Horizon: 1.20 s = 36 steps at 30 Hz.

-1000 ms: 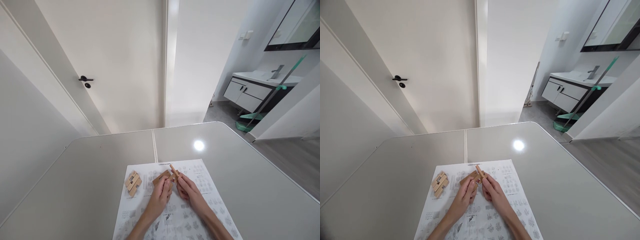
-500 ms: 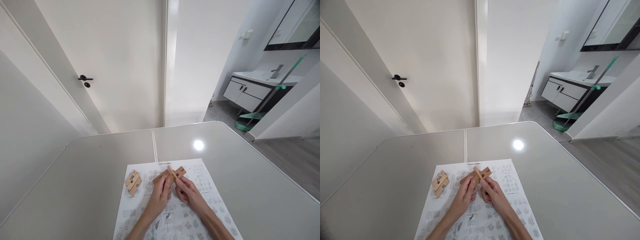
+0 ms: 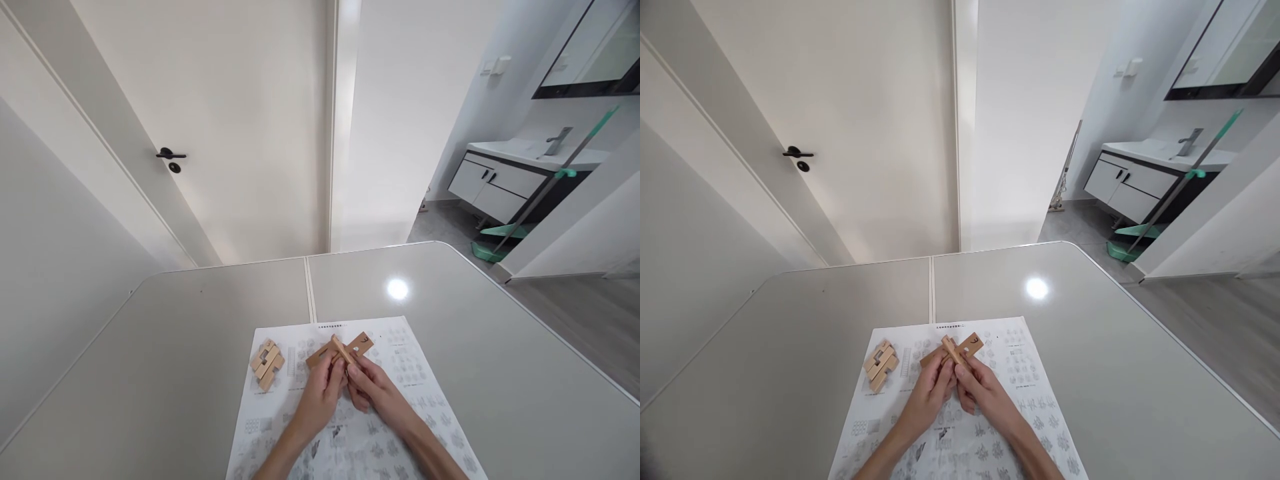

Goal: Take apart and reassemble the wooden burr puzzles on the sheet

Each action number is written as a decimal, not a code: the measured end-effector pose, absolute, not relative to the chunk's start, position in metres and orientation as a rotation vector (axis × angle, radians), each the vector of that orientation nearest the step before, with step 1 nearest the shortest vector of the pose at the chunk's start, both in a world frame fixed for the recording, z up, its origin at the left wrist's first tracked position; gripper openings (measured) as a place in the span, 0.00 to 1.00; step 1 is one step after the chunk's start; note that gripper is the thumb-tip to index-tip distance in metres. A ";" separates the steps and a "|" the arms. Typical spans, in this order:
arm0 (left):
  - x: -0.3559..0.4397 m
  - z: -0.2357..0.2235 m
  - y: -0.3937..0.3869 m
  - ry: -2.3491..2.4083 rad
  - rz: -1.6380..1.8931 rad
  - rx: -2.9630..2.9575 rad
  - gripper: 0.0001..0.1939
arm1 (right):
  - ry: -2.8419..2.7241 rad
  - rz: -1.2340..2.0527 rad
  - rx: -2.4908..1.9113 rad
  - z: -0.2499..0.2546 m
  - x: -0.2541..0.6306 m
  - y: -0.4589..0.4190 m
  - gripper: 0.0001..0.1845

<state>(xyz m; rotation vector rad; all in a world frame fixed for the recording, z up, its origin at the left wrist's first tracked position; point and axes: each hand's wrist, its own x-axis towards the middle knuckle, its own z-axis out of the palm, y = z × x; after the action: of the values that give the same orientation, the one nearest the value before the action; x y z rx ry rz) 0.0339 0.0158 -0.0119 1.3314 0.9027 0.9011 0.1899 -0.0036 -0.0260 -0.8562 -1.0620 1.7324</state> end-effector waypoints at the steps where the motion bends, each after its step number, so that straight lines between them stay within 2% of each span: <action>1: 0.034 -0.012 0.016 0.899 0.894 1.316 0.20 | -1.042 1.737 -0.853 -0.027 0.190 -0.004 0.28; 18: 0.038 -0.011 0.013 0.944 0.960 1.200 0.17 | -0.908 1.762 -0.786 -0.026 0.185 -0.005 0.27; 30: 0.035 -0.014 0.016 0.912 0.939 1.203 0.16 | -0.927 1.781 -0.785 -0.027 0.186 -0.005 0.20; 33: 0.034 -0.014 0.015 0.918 0.943 1.202 0.17 | -0.986 1.768 -0.791 -0.024 0.187 -0.005 0.23; 36: 0.031 -0.012 0.017 0.929 1.009 1.144 0.19 | -1.055 1.669 -0.860 -0.021 0.189 -0.004 0.29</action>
<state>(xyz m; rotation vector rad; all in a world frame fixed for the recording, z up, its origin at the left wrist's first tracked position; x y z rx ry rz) 0.0314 0.0172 -0.0116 1.1439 0.9294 1.0091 0.1886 -0.0044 -0.0206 -0.8603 -1.0552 1.6690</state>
